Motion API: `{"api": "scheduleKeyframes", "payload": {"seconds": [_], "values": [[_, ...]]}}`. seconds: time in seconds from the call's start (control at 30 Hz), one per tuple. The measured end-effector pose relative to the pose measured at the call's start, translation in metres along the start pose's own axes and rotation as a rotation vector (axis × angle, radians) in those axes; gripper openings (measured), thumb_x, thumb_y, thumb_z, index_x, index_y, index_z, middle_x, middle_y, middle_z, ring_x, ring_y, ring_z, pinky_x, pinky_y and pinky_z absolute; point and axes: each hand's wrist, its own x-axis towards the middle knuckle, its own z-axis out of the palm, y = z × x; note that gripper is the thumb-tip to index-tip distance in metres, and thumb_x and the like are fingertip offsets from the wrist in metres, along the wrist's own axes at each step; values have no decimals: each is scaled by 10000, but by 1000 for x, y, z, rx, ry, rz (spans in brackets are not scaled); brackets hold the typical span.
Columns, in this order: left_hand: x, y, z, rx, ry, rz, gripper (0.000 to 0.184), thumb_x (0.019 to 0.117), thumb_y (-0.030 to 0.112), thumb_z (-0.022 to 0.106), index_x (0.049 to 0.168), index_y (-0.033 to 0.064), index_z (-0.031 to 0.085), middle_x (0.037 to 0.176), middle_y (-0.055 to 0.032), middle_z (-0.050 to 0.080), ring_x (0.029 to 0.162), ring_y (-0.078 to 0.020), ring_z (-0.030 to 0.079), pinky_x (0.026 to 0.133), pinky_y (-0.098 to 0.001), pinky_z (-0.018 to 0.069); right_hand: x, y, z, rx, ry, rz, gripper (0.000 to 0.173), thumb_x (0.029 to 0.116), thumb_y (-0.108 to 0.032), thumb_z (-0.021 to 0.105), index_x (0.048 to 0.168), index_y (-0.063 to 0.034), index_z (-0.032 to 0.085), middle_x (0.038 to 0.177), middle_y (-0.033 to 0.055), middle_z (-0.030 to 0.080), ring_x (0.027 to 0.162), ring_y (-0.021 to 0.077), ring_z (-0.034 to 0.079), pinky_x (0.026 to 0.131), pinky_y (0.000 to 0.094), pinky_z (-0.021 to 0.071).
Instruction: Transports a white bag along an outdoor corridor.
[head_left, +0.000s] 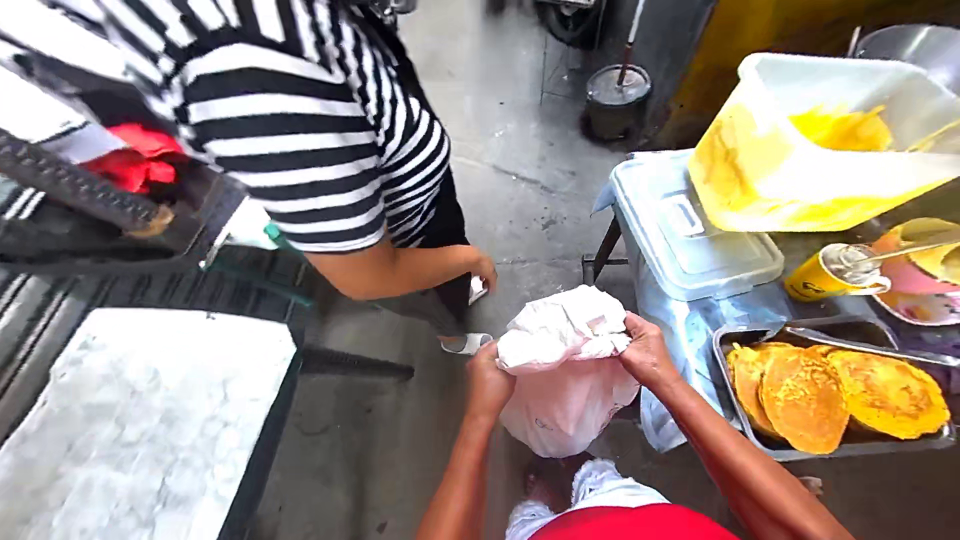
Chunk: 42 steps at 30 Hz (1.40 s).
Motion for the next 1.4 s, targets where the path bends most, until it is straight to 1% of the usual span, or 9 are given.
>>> {"api": "scheduleKeyframes", "payload": {"seconds": [0.17, 0.37, 0.57, 0.67, 0.87, 1.07, 1.2, 1.3, 1.4], "values": [[83, -2, 21, 48, -94, 2, 218, 852, 84, 731, 1027, -45, 742, 1037, -166, 746, 1032, -240, 709, 980, -449, 542, 51, 15, 1, 54, 69, 86, 290, 832, -162, 749, 1077, -7, 733, 1011, 76, 755, 959, 103, 707, 902, 352, 572], [175, -4, 34, 55, -157, -15, 243, 837, 72, 744, 1039, -64, 734, 1052, -191, 738, 1038, -274, 705, 980, -480, 535, 134, 15, 9, 33, 133, 130, 230, 830, -140, 737, 1016, -4, 736, 961, 77, 748, 920, 111, 703, 867, 364, 568], [282, -8, 22, 11, -208, 2, 233, 833, 59, 740, 1025, -73, 727, 1021, -177, 736, 1010, -228, 701, 958, -426, 541, 235, 5, 33, -5, 179, 123, 183, 837, -124, 733, 979, -9, 735, 930, 63, 739, 887, 77, 685, 841, 317, 558], [350, -17, 11, -11, -221, 38, 245, 805, 62, 753, 1010, -70, 730, 1005, -177, 738, 1002, -236, 705, 947, -437, 544, 296, -8, 51, -26, 197, 112, 190, 838, -121, 725, 981, 4, 734, 941, 75, 740, 896, 84, 686, 848, 317, 557], [474, -29, -7, -1, -231, 54, 242, 802, 61, 750, 1000, -77, 729, 1018, -192, 736, 1018, -264, 702, 958, -463, 533, 407, -21, 92, 17, 217, 157, 207, 827, -130, 736, 998, -15, 736, 923, 38, 748, 880, 34, 690, 838, 271, 565], [580, -27, 6, 100, -225, 91, 198, 812, 65, 734, 970, -53, 747, 1003, -181, 741, 1003, -272, 706, 933, -486, 535, 500, 2, 115, 166, 208, 174, 260, 838, -87, 743, 1074, 20, 733, 998, 52, 763, 948, 18, 697, 904, 231, 567], [656, -27, 27, 198, -189, 90, 204, 815, 73, 733, 976, -51, 749, 1011, -186, 742, 1008, -293, 707, 933, -513, 532, 583, 29, 122, 227, 141, 215, 276, 839, -92, 754, 1085, 30, 727, 1011, 84, 760, 955, 64, 706, 916, 278, 569], [721, -17, 57, 282, -207, -20, 234, 830, 54, 751, 1024, -74, 732, 1053, -231, 723, 1042, -350, 691, 963, -560, 516, 668, 62, 114, 243, 63, 240, 290, 852, -112, 753, 1113, 13, 727, 1032, 99, 759, 979, 126, 717, 937, 357, 576], [774, -15, 90, 329, -292, -47, 253, 811, 56, 770, 1024, -75, 737, 1055, -237, 729, 1041, -354, 699, 971, -563, 519, 732, 91, 102, 254, 41, 307, 291, 864, -131, 747, 1119, 8, 732, 1049, 117, 757, 1007, 167, 714, 957, 410, 563]]}}
